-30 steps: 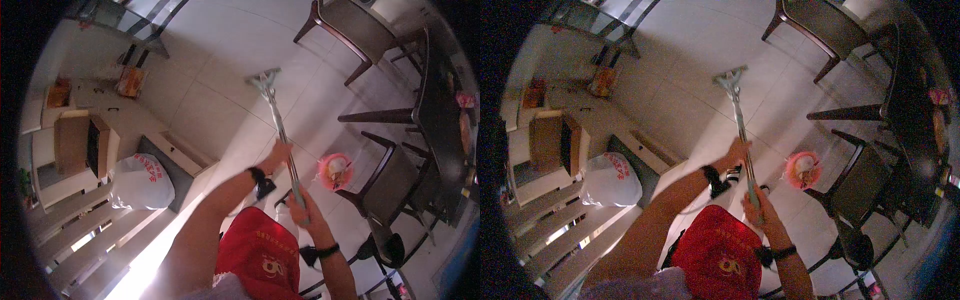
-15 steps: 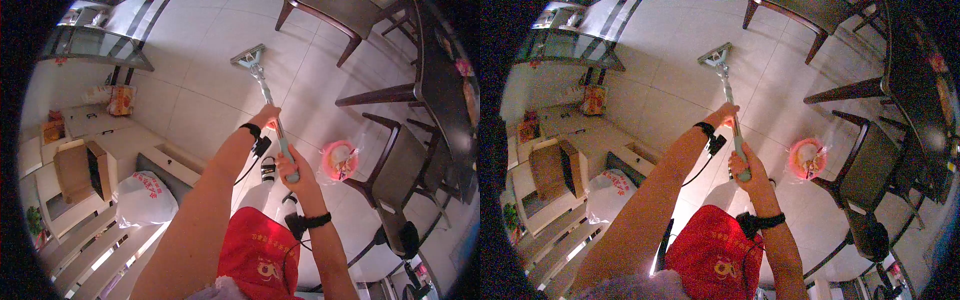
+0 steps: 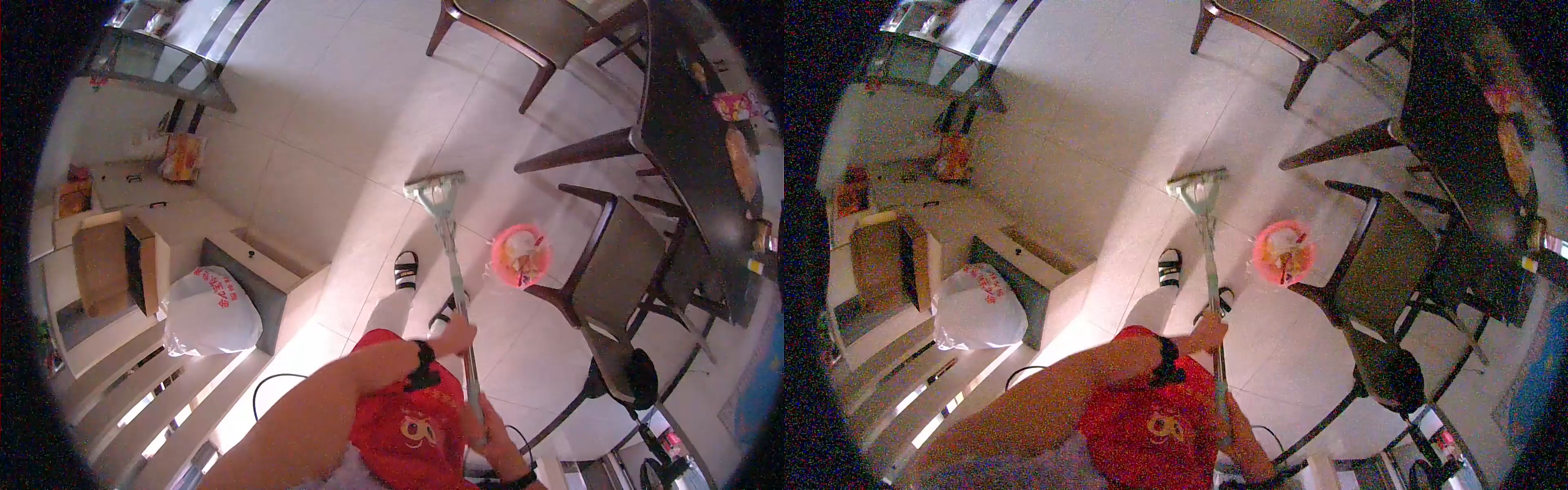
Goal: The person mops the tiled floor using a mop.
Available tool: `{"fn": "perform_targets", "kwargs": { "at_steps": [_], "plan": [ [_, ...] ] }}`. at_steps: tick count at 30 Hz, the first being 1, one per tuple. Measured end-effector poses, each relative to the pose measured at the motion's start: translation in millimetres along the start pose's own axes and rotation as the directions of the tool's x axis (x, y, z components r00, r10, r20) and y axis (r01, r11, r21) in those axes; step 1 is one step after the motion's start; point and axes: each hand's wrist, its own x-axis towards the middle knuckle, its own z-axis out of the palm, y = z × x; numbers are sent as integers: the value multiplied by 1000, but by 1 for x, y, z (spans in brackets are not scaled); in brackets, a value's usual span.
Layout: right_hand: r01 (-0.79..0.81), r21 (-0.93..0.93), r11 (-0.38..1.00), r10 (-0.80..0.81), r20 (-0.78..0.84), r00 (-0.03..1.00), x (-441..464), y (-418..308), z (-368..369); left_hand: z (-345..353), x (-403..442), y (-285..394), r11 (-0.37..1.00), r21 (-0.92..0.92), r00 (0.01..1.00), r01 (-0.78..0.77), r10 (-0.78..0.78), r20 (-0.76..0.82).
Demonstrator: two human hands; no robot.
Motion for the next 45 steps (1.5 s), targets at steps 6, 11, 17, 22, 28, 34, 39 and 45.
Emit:
{"fn": "perform_targets", "kwargs": {
  "at_steps": [6, 11, 17, 22, 28, 34, 39, 45],
  "plan": [
    [-223, 128, 966, 196, 192, 962, -82, 18, -26, 109, -28, 100, 691, -643, 888, 331, -459, -36],
    [-92, -159, 983, 90, -19, 996, -75, 2, 21, -17, -44, 82, 108, -919, 638, 378, -750, 174],
    [125, -349, 929, -100, 90, 991, 39, -50, 73, -78, 8, -60, 245, -944, 601, 222, -796, -66],
    [21, -1, 1000, -17, 559, 829, 135, -113, 178, -169, 52, -224, -28, -999, 814, -37, -580, -14],
    [-267, 94, 959, 138, 669, 730, 204, -126, 229, -243, 50, -290, 199, -945, 809, 260, -580, 101],
    [-220, 37, 975, 156, 590, 792, 187, -106, 198, -214, 39, -257, 324, -815, 680, 480, -724, 113],
    [-198, 38, 979, 147, 539, 829, 200, -55, 191, -114, 20, -320, 860, -385, 915, 334, -394, -86],
    [-209, -84, 974, 225, 299, 927, 120, -57, 108, -19, 20, -230, 861, -441, 964, 254, -263, 40]
  ]
}}
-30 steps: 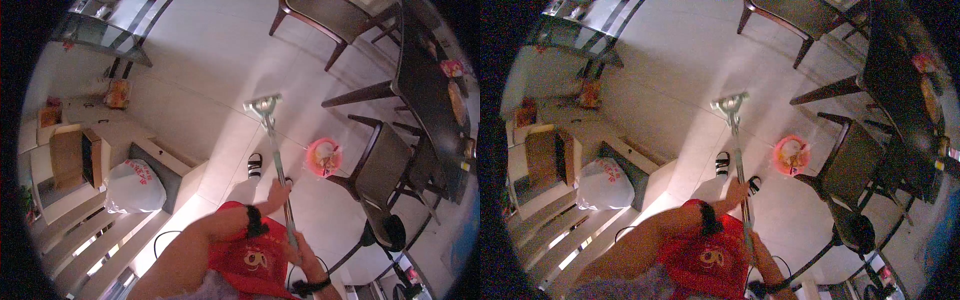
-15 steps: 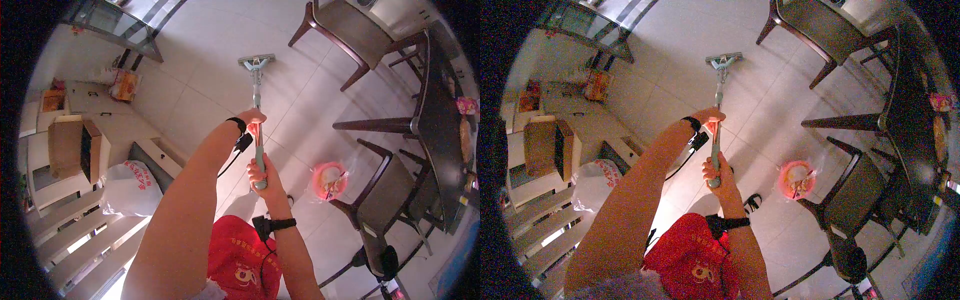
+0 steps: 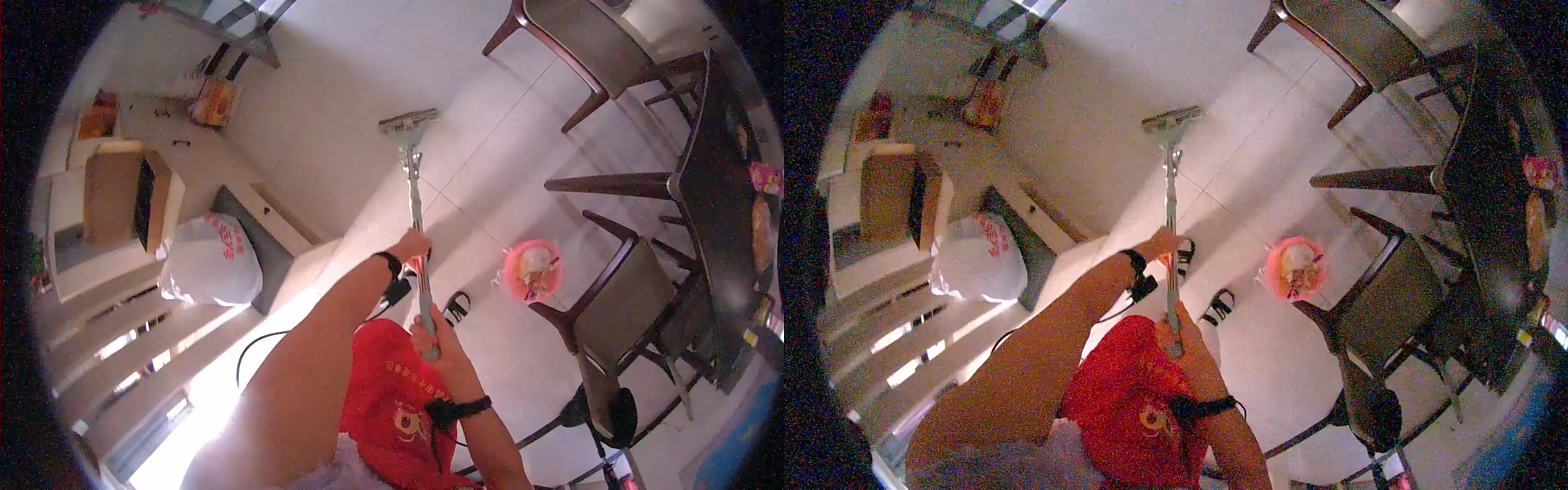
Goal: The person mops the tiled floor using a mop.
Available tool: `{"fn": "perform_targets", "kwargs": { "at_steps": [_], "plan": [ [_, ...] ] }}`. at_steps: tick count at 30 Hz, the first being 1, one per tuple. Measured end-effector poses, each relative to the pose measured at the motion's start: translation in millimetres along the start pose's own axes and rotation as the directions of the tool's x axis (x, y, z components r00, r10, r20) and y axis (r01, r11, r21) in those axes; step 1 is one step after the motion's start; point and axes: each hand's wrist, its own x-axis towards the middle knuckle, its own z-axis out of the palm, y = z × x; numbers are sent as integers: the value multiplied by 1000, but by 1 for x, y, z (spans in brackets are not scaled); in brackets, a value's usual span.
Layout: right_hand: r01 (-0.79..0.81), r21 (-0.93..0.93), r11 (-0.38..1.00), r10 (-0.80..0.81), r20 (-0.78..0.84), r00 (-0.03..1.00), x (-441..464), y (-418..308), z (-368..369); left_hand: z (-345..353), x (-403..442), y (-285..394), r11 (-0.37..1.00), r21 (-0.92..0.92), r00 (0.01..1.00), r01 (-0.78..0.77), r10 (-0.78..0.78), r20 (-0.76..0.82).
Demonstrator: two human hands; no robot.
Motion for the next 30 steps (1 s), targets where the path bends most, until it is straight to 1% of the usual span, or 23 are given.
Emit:
{"fn": "perform_targets", "kwargs": {
  "at_steps": [1, 2, 3, 4, 5, 6, 7, 8, 9, 10, 11, 13, 15, 16, 17, 18, 19, 22, 23, 26, 28, 29, 30],
  "plan": [
    [4, -65, 998, -8, -49, 999, -17, 8, -17, -7, -42, 61, 688, -596, 875, 414, -481, 53],
    [5, -131, 991, -18, -97, 995, -35, 21, -38, 37, -53, 57, 858, -435, 950, 272, -312, -20],
    [32, -297, 954, -86, -172, 981, -52, 33, -67, 85, -62, 51, 970, -220, 988, 99, -122, -96],
    [43, -457, 888, -165, -230, 959, -68, 49, -103, 129, -74, 48, 998, -3, 984, -66, 65, -165],
    [32, -547, 837, -215, -275, 937, -88, 63, -119, 144, -95, 85, 981, 195, 988, -3, 33, -151],
    [6, -629, 778, -264, -319, 910, -109, 77, -135, 156, -117, 125, 921, 386, 991, 53, 0, -137],
    [-13, -632, 775, -271, -350, 897, -132, 87, -152, 235, -103, 97, 868, 461, 859, -182, 369, -355],
    [-32, -634, 773, -276, -381, 882, -154, 96, -170, 249, -106, 131, 933, 359, 976, 20, 59, -209],
    [-44, -625, 779, -270, -399, 876, -177, 97, -222, 262, -120, 155, 988, 152, 968, 4, 34, -250],
    [-74, -588, 805, -251, -451, 856, -191, 102, -226, 301, -116, 167, 968, 252, 963, 0, 68, -261],
    [-101, -549, 830, -230, -502, 833, -205, 106, -231, 298, -133, 196, 992, 125, 963, -20, 53, -266],
    [-187, -397, 898, -136, -656, 742, -249, 125, -151, 340, -141, 218, 990, 111, 931, -85, 119, -345],
    [-167, -299, 940, -89, -684, 724, -266, 137, -149, 383, -117, 234, 996, -8, 996, -84, 84, -21],
    [-162, -250, 955, -61, -697, 715, -274, 142, -148, 388, -120, 245, 995, -29, 995, -96, 96, -21],
    [-162, -209, 964, -16, -656, 754, -280, 146, -143, 392, -124, 253, 993, -50, 994, -109, 108, -21],
    [-164, -167, 972, 28, -612, 790, -286, 150, -139, 411, -123, 256, 993, -108, 992, -57, 45, -114],
    [-179, -121, 976, 80, -566, 821, -288, 156, -133, 392, -140, 262, 977, -211, 992, -18, -9, -125],
    [-152, -176, 973, 49, -481, 875, -267, 167, -103, 308, -196, 264, 823, -540, 961, 179, -263, -83],
    [-173, -283, 943, -13, -553, 833, -257, 168, -106, 283, -210, 259, 763, -606, 939, 226, -335, -73],
    [-231, -467, 854, -102, -585, 805, -202, 163, -107, 214, -236, 218, 658, -686, 881, 311, -471, -53],
    [-170, -684, 709, -184, -413, 892, -152, 152, -91, 183, -228, 171, 541, -785, 762, 301, -631, -143],
    [-158, -646, 747, -55, -296, 954, -122, 145, -85, 168, -224, 142, 479, -831, 680, 282, -711, -178],
    [-152, -602, 784, 64, -165, 984, -90, 137, -80, 154, -219, 111, 418, -867, 605, 271, -774, -184]
  ]
}}
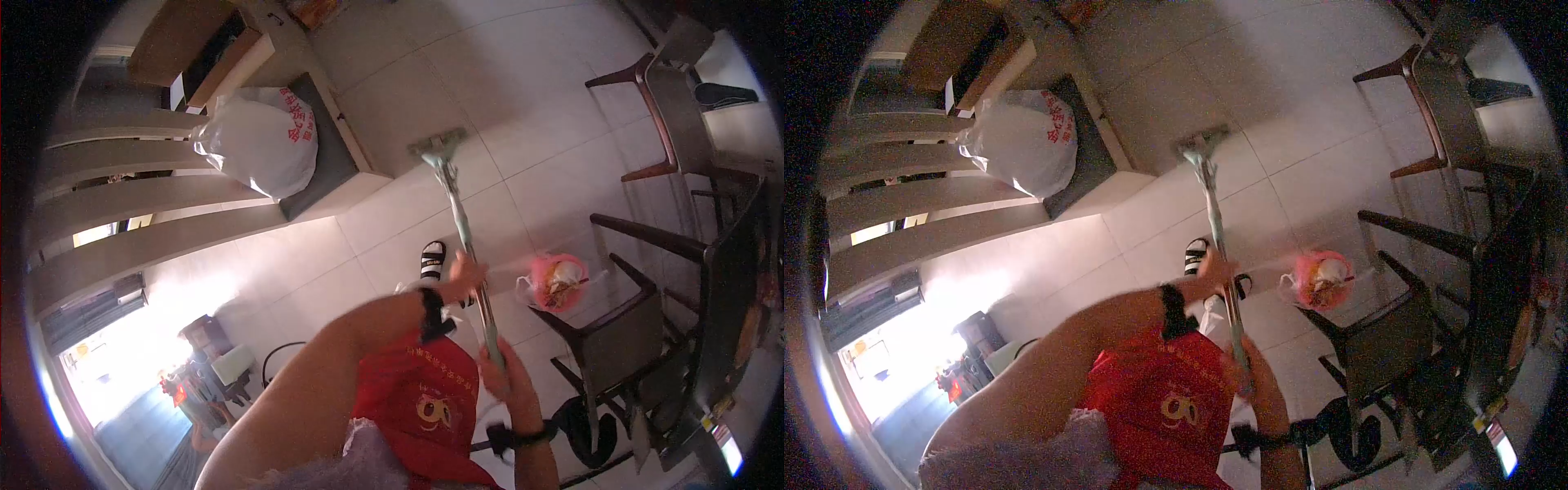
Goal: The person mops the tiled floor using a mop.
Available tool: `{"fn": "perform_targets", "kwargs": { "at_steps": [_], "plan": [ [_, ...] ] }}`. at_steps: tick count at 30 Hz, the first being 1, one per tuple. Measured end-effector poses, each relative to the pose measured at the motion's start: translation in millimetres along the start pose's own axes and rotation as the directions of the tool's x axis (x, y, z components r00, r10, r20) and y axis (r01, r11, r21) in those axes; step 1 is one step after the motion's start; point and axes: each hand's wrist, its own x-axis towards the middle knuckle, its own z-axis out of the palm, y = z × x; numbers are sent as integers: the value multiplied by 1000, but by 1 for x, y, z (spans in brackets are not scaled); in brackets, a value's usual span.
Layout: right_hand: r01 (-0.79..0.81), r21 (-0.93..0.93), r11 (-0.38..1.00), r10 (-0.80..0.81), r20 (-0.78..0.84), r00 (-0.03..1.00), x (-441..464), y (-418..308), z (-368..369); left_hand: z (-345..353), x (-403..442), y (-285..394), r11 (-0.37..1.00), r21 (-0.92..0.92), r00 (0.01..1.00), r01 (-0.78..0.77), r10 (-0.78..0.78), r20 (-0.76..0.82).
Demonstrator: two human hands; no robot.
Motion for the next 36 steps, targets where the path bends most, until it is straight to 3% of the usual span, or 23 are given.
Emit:
{"fn": "perform_targets", "kwargs": {
  "at_steps": [2, 3, 5, 6, 8, 9, 10, 11, 13, 16, 18, 20, 22, 23, 24, 25, 27, 29, 31, 32, 33, 34, 36],
  "plan": [
    [-73, 158, 985, 47, 161, 986, 62, -25, 7, -30, 76, -10, 975, -197, 995, 102, -100, 18],
    [-80, 181, 980, 52, 152, 987, 93, -34, 12, -47, 122, -18, 939, 280, 972, -200, 153, 181],
    [-114, 247, 962, 73, 171, 983, 141, -39, 18, -81, 150, -19, 928, 315, 973, -200, 152, 171],
    [-143, 288, 947, 86, 202, 976, 159, -37, 21, -96, 146, -13, 986, -125, 994, 106, -108, -8],
    [-177, 327, 928, 107, 221, 969, 179, -25, 21, -126, 153, -23, 997, -20, 966, 73, -66, 248],
    [-183, 326, 928, 118, 209, 971, 183, -16, 20, -128, 148, -32, 983, -144, 954, 111, -65, 294],
    [-188, 325, 927, 128, 198, 972, 183, -9, 17, -118, 167, -60, 964, -23, 932, -266, 263, 249],
    [-214, 342, 915, 153, 197, 968, 181, -5, 15, -94, 199, -105, 793, 108, 789, -600, 563, 245],
    [-183, 297, 937, 148, 138, 979, 166, 1, 15, -65, 202, -115, 998, -46, 979, 33, -23, 203],
    [-155, 286, 946, 135, 89, 987, 135, 11, 5, -56, 135, -80, 976, -100, 959, 196, -169, 229],
    [-144, 327, 934, 147, 16, 989, 108, 13, 1, -37, 121, -90, 992, 75, 945, -99, 70, 321],
    [-115, 262, 958, 135, -63, 989, 75, 15, 4, -37, 71, -59, 969, -142, 928, 200, -141, 346],
    [-111, 269, 957, 125, -35, 992, 46, 21, -16, 18, 97, -117, 884, 150, 843, -442, 352, 407],
    [-124, 308, 943, 119, 33, 992, 32, 27, -42, 34, 89, -127, 810, 50, 749, -585, 515, 417],
    [-132, 353, 926, 104, 98, 990, 17, 37, -68, 62, 81, -128, 645, 393, 744, -656, 461, 484],
    [-64, 240, 969, 75, -38, 996, 3, 48, -96, 74, 54, -105, 353, 646, 733, -677, 403, 548],
    [36, -104, 994, -60, -233, 971, -36, 67, -142, 108, 12, -86, 342, 639, 722, -689, 396, 567],
    [51, -600, 799, -257, -262, 930, -88, 79, -170, 149, -29, -82, 331, 631, 711, -701, 390, 585],
    [42, -609, 792, -287, -311, 906, -141, 98, -202, 192, -69, -80, 318, 612, 688, -724, 391, 611],
    [42, -511, 858, -257, -357, 898, -163, 102, -200, 213, -88, -80, 323, 584, 667, -745, 398, 630],
    [39, -223, 974, -131, -413, 901, -180, 99, -184, 233, -108, -80, 334, 544, 638, -770, 401, 657],
    [50, 75, 996, -13, -422, 907, -196, 97, -165, 249, -126, -79, 353, 502, 613, -789, 394, 685],
    [42, 293, 955, 83, -400, 913, -229, 98, -143, 271, -161, -76, 430, 428, 584, -795, 352, 732]
  ]
}}
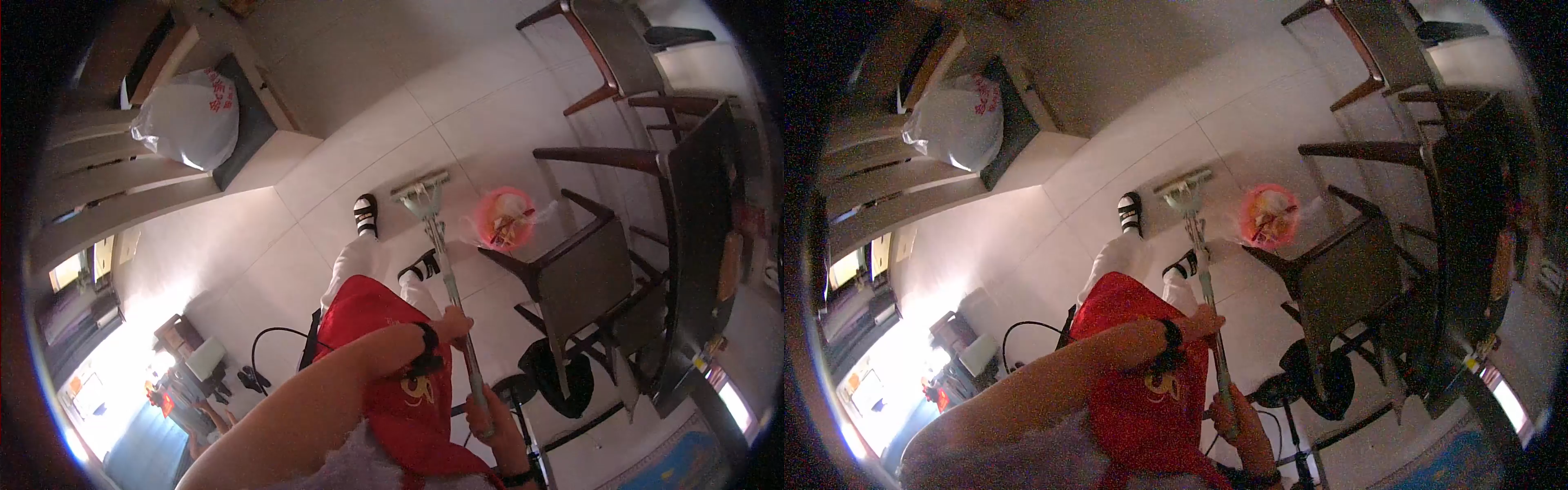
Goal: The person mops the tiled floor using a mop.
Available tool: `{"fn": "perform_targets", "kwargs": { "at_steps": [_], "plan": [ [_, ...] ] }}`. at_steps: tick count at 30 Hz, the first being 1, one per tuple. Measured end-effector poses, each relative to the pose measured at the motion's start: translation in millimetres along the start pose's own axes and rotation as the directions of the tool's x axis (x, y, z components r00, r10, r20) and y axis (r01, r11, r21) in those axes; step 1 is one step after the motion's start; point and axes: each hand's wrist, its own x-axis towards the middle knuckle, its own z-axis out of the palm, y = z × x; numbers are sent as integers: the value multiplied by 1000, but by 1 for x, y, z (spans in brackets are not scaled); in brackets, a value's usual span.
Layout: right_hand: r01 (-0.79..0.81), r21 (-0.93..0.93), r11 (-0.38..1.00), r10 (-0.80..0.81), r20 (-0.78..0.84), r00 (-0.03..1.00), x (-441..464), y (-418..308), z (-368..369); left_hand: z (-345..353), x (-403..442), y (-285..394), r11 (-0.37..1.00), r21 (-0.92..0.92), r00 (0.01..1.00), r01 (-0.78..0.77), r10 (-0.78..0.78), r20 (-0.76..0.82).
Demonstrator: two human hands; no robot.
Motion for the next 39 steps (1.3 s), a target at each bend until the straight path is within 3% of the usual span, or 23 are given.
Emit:
{"fn": "perform_targets", "kwargs": {
  "at_steps": [1, 3, 5, 8, 9, 12, 13, 14, 16, 17, 18, 19, 20, 21, 23, 24, 25, 27, 29, 30, 32, 34, 39],
  "plan": [
    [-19, 15, 1000, 19, -13, 1000, -15, 4, 2, 8, -3, 13, 999, -44, 1000, -3, 4, 21],
    [-29, -27, 999, 26, -96, 995, -35, 9, 7, 9, -9, 28, 947, -308, 993, 93, -65, 102],
    [-43, 29, 999, 48, -188, 981, -55, 9, 15, -9, -20, 44, 748, -592, 954, 299, -235, 185],
    [-108, 36, 994, 109, -31, 994, -48, -7, -5, -64, -24, 66, 506, -758, 859, 413, -493, 139],
    [-70, -53, 996, 58, -188, 980, -58, -23, 30, -75, -19, 66, 440, -796, 816, 414, -568, 110],
    [127, -81, 989, -135, -92, 987, -45, -21, 35, -90, -3, 48, 567, -786, 821, 247, -553, -141],
    [202, -38, 979, -204, -58, 977, -45, -21, 41, -112, 0, 45, 503, -826, 839, 253, -540, -72],
    [344, -198, 918, -351, -2, 936, -35, -30, 49, -142, 11, 36, 436, -861, 853, 263, -522, -3],
    [427, -83, 900, -417, 120, 901, 8, -57, 67, -189, 46, 2, 653, -706, 883, 274, -462, -85],
    [343, 172, 923, -373, 184, 910, 34, -75, 78, -189, 88, -33, 728, -656, 872, 199, -437, -221],
    [345, 172, 923, -369, 138, 919, 50, -99, 96, -196, 118, -62, 845, -524, 879, 107, -327, -347],
    [296, 283, 913, -360, 212, 909, 69, -114, 109, -204, 148, -89, 931, -364, 862, 29, -207, -462],
    [228, 382, 895, -349, 284, 893, 88, -130, 122, -227, 151, -95, 932, -362, 867, 27, -202, -455],
    [65, 545, 836, -364, 462, 809, 114, -137, 128, -251, 153, -100, 932, -360, 873, 26, -197, -447],
    [-15, 585, 811, -392, 563, 728, 160, -147, 142, -319, 130, -68, 611, -756, 839, 235, -520, -159],
    [-56, 598, 800, -407, 609, 681, 174, -150, 152, -318, 154, -96, 948, -262, 960, 181, -228, -163],
    [-121, 642, 757, -405, 606, 684, 175, -146, 164, -299, 189, -142, 956, 292, 999, -33, 32, 9],
    [-249, 716, 652, -401, 604, 689, 174, -137, 188, -296, 201, -166, 795, 573, 975, -198, 100, 197],
    [-123, 709, 694, -438, 551, 711, 184, -137, 199, -317, 181, -147, 973, 221, 994, 71, -88, 68],
    [-64, 694, 717, -446, 527, 724, 188, -137, 200, -326, 168, -136, 978, 8, 978, 207, -208, 33],
    [-27, 658, 752, -435, 527, 730, 192, -137, 196, -327, 155, -129, 808, -411, 894, 422, -445, 44],
    [43, 637, 769, -448, 491, 747, 194, -135, 191, -317, 158, -139, 823, -418, 919, 385, -385, 88],
    [22, 661, 750, -450, 486, 749, 197, -121, 185, -281, 182, -187, 885, -380, 962, 269, -228, 151]
  ]
}}
